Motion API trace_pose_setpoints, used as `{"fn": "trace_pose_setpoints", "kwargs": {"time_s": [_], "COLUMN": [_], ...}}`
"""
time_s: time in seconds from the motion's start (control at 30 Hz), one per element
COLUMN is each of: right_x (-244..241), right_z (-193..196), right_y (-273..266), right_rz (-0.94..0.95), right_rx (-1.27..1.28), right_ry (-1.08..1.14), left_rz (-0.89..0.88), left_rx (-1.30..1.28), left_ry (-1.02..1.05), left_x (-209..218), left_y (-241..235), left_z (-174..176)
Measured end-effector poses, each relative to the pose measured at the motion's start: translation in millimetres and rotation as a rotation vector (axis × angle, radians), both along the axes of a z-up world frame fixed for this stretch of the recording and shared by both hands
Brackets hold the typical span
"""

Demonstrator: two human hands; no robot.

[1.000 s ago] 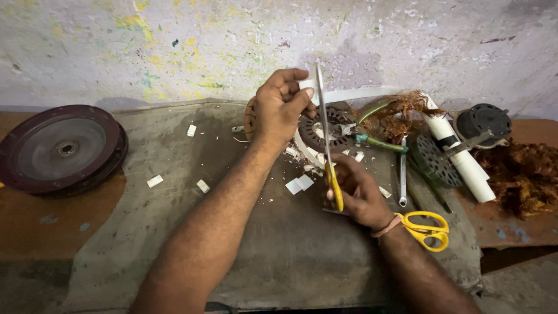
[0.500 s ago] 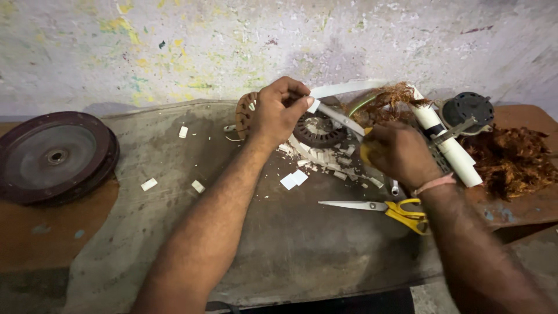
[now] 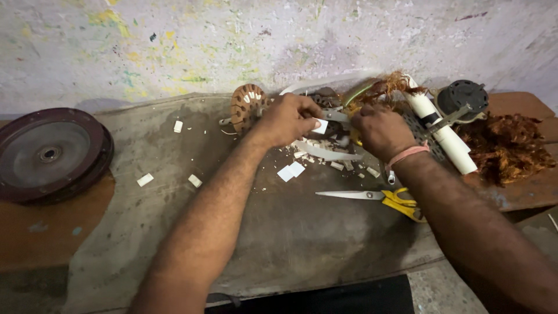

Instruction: The person cuts small white insulation paper strips using shears, and inserts them one by one into the slots of an electric motor stator core by hand.

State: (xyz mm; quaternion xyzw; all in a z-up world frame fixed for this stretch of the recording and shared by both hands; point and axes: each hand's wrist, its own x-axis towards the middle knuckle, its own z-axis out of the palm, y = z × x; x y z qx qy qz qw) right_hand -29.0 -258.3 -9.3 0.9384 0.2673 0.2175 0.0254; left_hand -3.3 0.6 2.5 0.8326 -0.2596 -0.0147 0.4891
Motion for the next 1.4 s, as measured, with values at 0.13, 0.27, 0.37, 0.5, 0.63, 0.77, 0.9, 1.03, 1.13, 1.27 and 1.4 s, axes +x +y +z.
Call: {"fn": "trace_pose_setpoints", "kwargs": {"time_s": [0.13, 0.27, 0.37, 0.5, 0.63, 0.77, 0.9, 1.03, 1.13, 1.27, 1.4], "right_x": [-34, -95, -117, -106, -97, -97, -98, -97, -99, -86, -78], "right_z": [-3, -9, -3, -5, -17, -24, -36, -37, -40, -39, -44], "right_y": [17, 42, 33, 3, -7, 6, 26, 39, 46, 50, 47], "right_rz": [-0.044, 0.062, 0.146, 0.025, 0.054, 0.055, 0.034, 0.121, 0.183, 0.152, 0.143], "right_rx": [0.16, 0.361, 0.353, 0.284, 0.214, 0.356, 0.652, 0.587, 0.62, 0.516, 0.574], "right_ry": [0.003, 0.144, 0.191, 0.362, 0.131, 0.02, 0.285, 0.408, 0.463, 0.479, 0.572], "left_rz": [-0.117, -0.118, -0.059, -0.002, 0.1, 0.169, 0.269, 0.33, 0.348, 0.328, 0.31], "left_rx": [-0.033, -0.116, -0.184, -0.136, 0.069, 0.074, 0.104, 0.045, 0.02, 0.011, 0.002], "left_ry": [0.096, 0.066, 0.164, 0.178, 0.123, 0.027, 0.007, -0.131, -0.102, -0.145, -0.183], "left_x": [-1, -3, -13, -52, -101, -112, -107, -114, -119, -120, -121], "left_y": [-1, -4, -11, -13, -13, -11, -19, -22, -21, -20, -19], "left_z": [-2, -6, 3, 10, -14, -50, -77, -86, -84, -83, -82]}}
